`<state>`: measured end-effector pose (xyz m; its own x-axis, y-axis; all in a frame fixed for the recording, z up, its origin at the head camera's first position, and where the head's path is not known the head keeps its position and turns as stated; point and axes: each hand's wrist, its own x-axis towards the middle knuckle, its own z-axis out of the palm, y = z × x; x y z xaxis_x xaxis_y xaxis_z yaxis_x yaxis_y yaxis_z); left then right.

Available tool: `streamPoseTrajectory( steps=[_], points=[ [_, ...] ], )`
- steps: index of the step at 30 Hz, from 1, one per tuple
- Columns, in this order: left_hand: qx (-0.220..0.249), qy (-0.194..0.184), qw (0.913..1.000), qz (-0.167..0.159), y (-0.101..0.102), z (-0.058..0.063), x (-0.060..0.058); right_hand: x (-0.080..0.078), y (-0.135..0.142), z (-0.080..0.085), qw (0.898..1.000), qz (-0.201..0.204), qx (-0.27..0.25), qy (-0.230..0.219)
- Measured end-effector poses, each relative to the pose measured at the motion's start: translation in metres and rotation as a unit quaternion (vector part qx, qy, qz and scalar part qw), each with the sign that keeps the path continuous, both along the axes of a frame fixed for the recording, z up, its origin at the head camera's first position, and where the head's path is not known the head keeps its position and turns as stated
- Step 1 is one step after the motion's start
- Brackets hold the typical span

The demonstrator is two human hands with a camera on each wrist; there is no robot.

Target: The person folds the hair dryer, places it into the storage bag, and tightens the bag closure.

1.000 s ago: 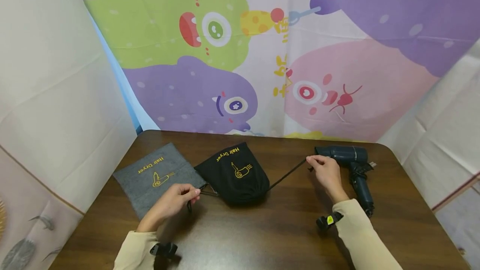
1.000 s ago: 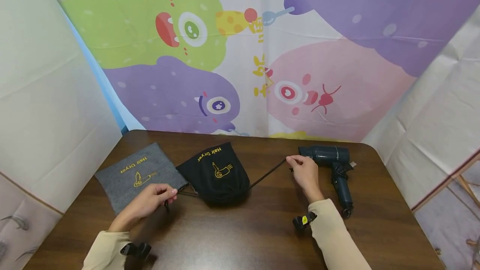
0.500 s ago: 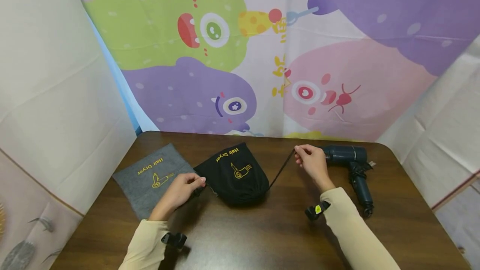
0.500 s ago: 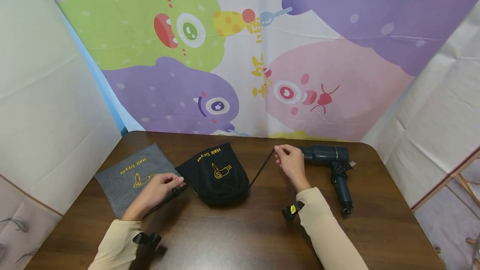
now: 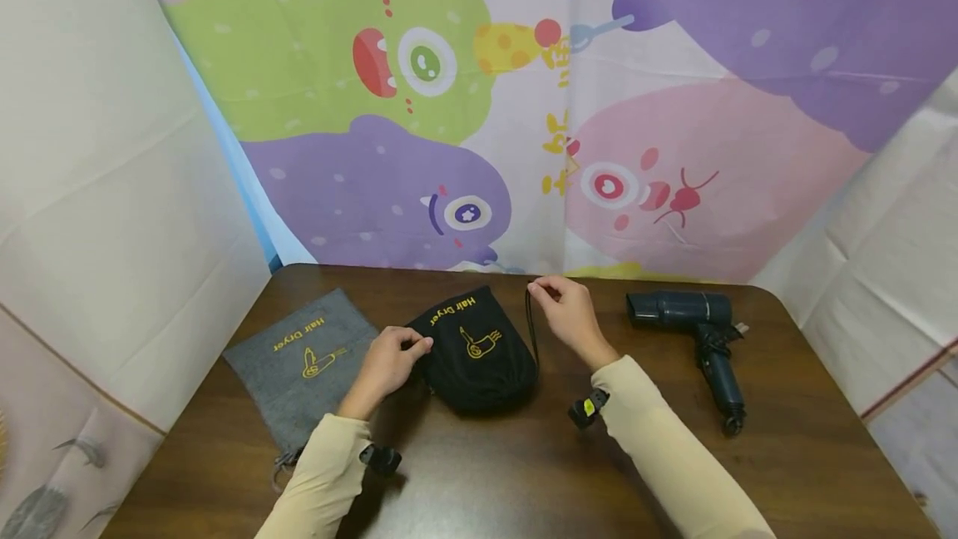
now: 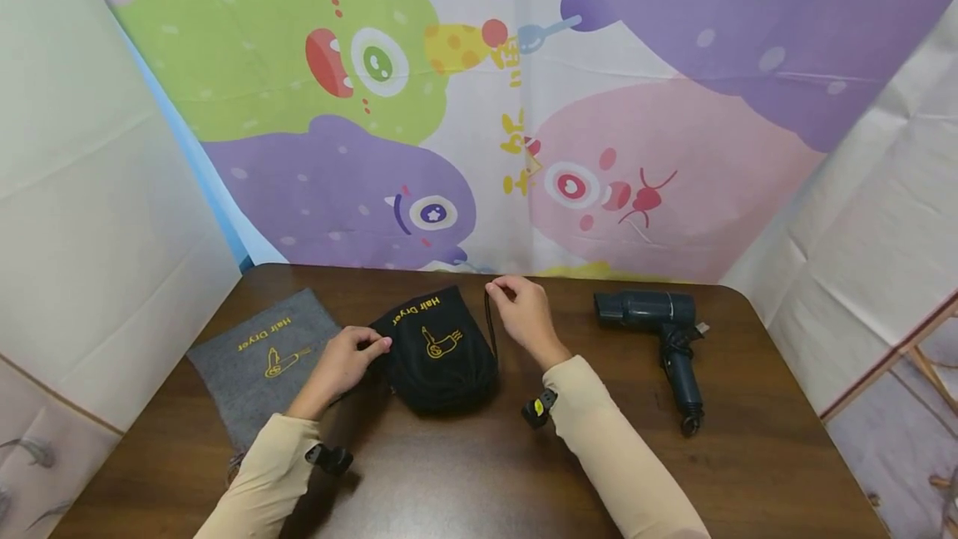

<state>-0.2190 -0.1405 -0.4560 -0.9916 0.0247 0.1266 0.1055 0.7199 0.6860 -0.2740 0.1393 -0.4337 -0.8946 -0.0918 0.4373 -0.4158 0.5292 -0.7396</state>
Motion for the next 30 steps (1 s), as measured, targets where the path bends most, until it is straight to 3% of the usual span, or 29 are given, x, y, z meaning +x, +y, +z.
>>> streamPoseTrajectory(
  steps=[5, 11, 19, 26, 30],
  points=[
    [0.009, 0.016, 0.9998, 0.000, 0.010, -0.006, -0.006, 0.000, -0.022, -0.009, 0.999, 0.031, 0.017, 0.011],
    [0.010, 0.020, 0.9997, -0.005, 0.022, -0.008, -0.015, 0.001, -0.037, -0.024, 0.995, 0.068, 0.068, -0.019],
    [0.008, 0.010, 0.9994, -0.031, 0.038, -0.007, -0.032, -0.004, -0.036, -0.028, 0.993, 0.055, 0.100, -0.027],
    [-0.018, 0.003, 0.9963, -0.085, 0.051, -0.006, -0.046, -0.015, -0.028, -0.020, 0.991, 0.048, 0.121, -0.025],
    [-0.028, -0.022, 0.9939, -0.104, 0.051, -0.001, -0.057, -0.023, -0.022, -0.020, 0.990, 0.029, 0.133, -0.037]
  ],
)
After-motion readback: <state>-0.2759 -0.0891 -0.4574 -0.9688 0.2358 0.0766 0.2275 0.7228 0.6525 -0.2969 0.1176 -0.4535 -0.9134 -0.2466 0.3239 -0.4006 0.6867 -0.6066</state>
